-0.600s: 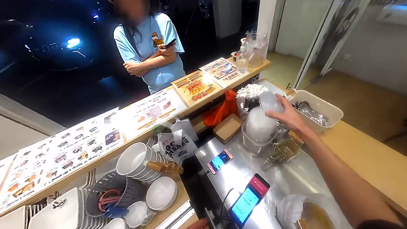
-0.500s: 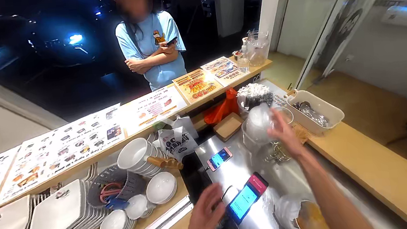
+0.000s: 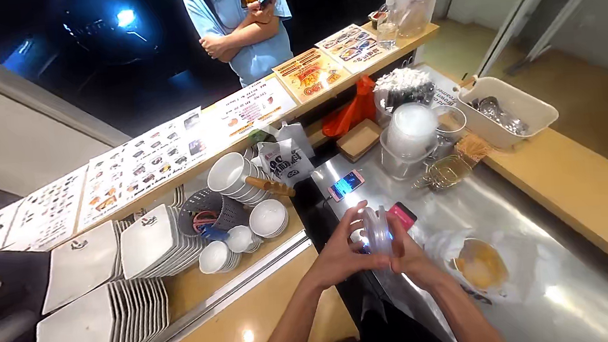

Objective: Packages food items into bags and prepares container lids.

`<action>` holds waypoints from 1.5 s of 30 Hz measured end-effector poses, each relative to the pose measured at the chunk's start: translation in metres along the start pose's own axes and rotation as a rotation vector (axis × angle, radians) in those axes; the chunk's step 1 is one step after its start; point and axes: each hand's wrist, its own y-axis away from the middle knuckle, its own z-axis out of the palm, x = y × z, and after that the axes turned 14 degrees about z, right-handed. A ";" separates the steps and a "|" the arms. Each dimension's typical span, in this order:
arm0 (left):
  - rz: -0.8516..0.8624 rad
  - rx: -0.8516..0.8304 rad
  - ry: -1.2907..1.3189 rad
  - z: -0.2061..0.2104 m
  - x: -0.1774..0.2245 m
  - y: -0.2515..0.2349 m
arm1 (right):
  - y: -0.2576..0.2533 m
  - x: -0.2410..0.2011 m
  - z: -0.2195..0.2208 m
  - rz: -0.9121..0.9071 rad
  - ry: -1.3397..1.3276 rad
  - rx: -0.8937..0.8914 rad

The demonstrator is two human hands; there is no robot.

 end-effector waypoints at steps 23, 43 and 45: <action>-0.227 0.814 1.075 -0.066 -0.023 0.137 | -0.034 0.040 0.121 -0.135 0.940 -0.116; -0.137 0.854 1.005 -0.116 -0.012 0.305 | -0.035 0.098 0.260 0.029 0.766 -0.484; -0.133 0.849 1.009 -0.120 -0.012 0.316 | -0.033 0.102 0.271 0.041 0.759 -0.492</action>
